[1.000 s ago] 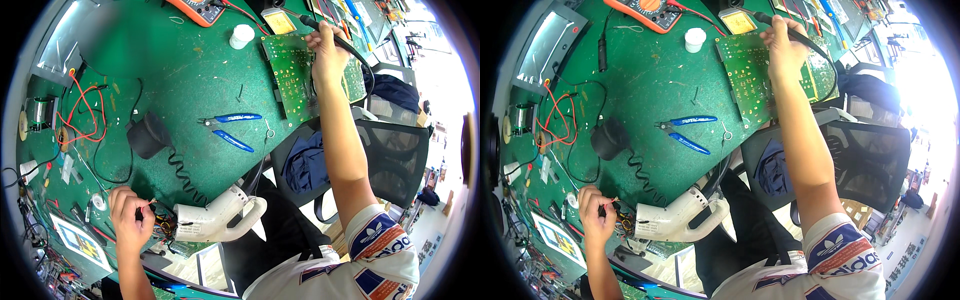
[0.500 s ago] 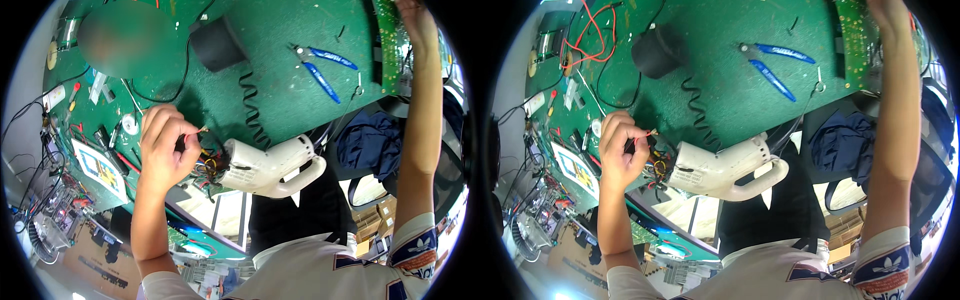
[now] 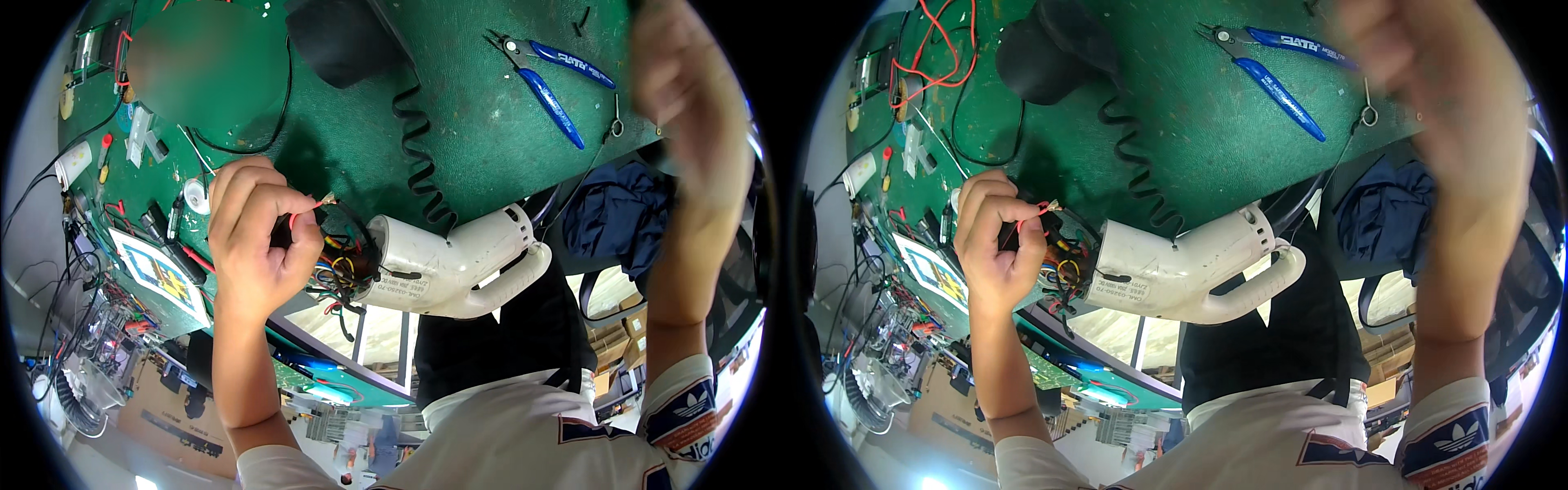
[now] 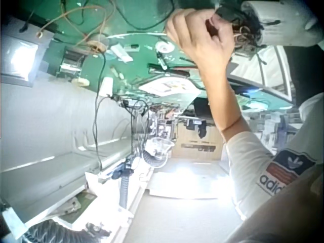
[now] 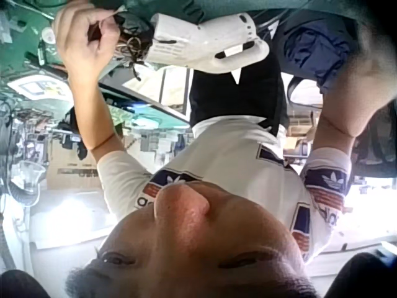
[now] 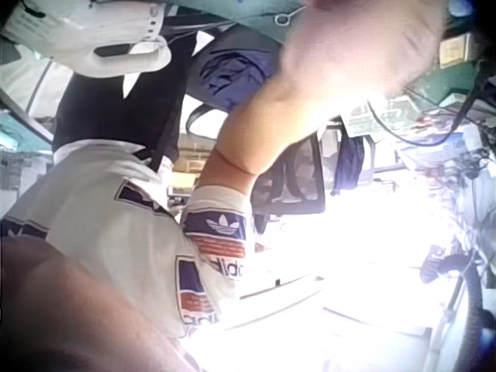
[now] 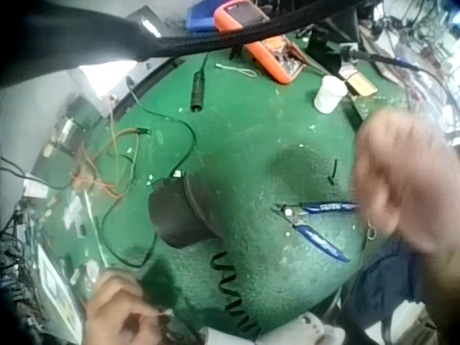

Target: The person twists wires together on a disassembled white electronic device, applies a soldering iron to the connections, and uses wire cutters to trim excess wire at a repair bench.

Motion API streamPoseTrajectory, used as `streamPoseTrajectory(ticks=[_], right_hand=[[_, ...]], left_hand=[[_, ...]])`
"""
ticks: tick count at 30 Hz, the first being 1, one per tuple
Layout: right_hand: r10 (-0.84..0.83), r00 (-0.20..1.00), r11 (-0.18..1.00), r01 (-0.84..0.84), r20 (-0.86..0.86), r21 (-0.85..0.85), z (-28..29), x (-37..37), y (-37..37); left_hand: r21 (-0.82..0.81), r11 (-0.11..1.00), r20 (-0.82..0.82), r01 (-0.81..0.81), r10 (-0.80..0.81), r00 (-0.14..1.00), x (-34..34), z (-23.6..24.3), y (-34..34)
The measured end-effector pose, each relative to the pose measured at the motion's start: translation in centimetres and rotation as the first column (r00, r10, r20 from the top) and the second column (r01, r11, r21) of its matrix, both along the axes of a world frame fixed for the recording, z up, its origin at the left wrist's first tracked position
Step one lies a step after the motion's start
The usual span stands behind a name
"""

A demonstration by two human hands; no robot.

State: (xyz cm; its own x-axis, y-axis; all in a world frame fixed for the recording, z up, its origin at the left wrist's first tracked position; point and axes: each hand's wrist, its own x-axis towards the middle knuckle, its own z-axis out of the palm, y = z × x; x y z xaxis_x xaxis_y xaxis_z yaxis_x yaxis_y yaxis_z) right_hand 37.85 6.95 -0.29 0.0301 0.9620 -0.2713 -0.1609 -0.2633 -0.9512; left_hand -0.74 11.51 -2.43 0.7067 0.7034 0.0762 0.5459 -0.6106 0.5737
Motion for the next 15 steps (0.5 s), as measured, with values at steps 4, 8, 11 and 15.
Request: streamPoseTrajectory(ticks=[4, 8, 11, 15], right_hand=[[0.344, 0.869, 0.916, -0.394, 0.355, 0.075, -3.2, -12.4, -2.3], [0.399, 0.855, 0.893, -0.444, 0.331, 0.07, -5.3, -15.8, -2.5], [0.393, 0.893, 0.912, -0.408, 0.218, 0.027, -5.9, -16.8, -2.4], [0.436, 0.9, 0.897, -0.434, 0.005, -0.09, -6.7, -17.4, -1.8]], left_hand=[[-0.002, 1.0, -0.013, 0.001, -0.001, 1.0, -0.4, 0.0, -0.1], [0.001, 1.0, -0.021, 0.023, -0.023, 1.0, -0.2, 0.0, 0.0], [0.003, 0.999, -0.027, 0.032, -0.032, 0.999, -0.3, 0.1, 0.0], [-0.002, 0.999, -0.017, 0.05, -0.05, 0.999, -0.6, -0.1, 0.1]])
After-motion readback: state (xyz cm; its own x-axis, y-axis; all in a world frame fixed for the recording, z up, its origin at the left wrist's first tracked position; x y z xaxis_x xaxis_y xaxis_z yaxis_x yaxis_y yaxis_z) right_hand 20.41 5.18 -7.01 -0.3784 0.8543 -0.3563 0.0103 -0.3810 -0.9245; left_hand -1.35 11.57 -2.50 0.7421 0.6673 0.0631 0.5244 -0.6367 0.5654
